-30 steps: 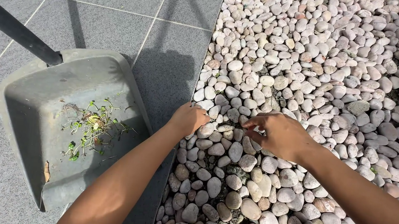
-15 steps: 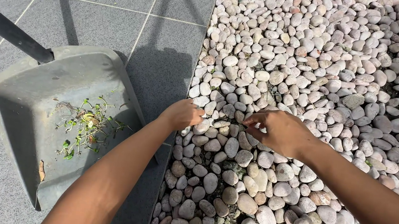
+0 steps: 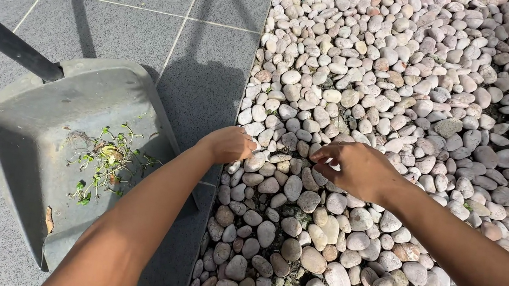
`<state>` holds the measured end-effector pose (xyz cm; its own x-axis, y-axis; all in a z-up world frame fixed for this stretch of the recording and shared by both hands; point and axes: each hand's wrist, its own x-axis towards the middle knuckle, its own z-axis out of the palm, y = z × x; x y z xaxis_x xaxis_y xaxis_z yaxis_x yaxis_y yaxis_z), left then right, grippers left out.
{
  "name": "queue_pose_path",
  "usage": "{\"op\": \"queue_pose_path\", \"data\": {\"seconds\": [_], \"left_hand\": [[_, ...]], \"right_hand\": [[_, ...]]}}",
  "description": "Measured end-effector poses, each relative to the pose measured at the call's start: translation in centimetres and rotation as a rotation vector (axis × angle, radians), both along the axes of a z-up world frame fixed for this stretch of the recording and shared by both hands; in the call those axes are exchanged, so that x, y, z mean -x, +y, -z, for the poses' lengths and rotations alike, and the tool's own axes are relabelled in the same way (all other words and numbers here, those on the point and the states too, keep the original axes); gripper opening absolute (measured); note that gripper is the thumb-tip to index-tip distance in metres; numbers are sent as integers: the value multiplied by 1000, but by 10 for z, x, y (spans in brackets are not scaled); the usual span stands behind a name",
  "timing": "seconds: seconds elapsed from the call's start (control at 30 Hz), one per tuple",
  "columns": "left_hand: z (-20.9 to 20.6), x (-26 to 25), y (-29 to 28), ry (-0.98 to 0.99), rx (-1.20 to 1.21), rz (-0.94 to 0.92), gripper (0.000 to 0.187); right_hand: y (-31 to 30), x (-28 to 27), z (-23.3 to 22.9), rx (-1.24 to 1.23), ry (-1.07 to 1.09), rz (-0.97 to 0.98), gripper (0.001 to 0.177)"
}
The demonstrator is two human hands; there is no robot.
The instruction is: Picking up weeds and debris from a pebble-covered garden area and disposing of them in a trash can.
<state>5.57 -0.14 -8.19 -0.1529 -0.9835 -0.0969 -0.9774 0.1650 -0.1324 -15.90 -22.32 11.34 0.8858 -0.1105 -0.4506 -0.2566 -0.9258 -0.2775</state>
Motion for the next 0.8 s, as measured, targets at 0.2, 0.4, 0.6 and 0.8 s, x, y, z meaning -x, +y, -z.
{"op": "queue_pose_path", "data": {"seconds": [0.2,0.4,0.6,0.8], "left_hand": [[15,-6,-12,-196,4,68,24],[4,-9,-16,-160,-161,181,12],[-38,20,11,238,137,-276,10],[-134,37,102,501,204,-942,10]], "right_hand": [[4,-1,-3,45,36,-10,35],[5,-4,-4,4,21,16,35],[11,-4,-5,-17,59,35,35],[23,-21,-7,-7,23,-81,33]]}}
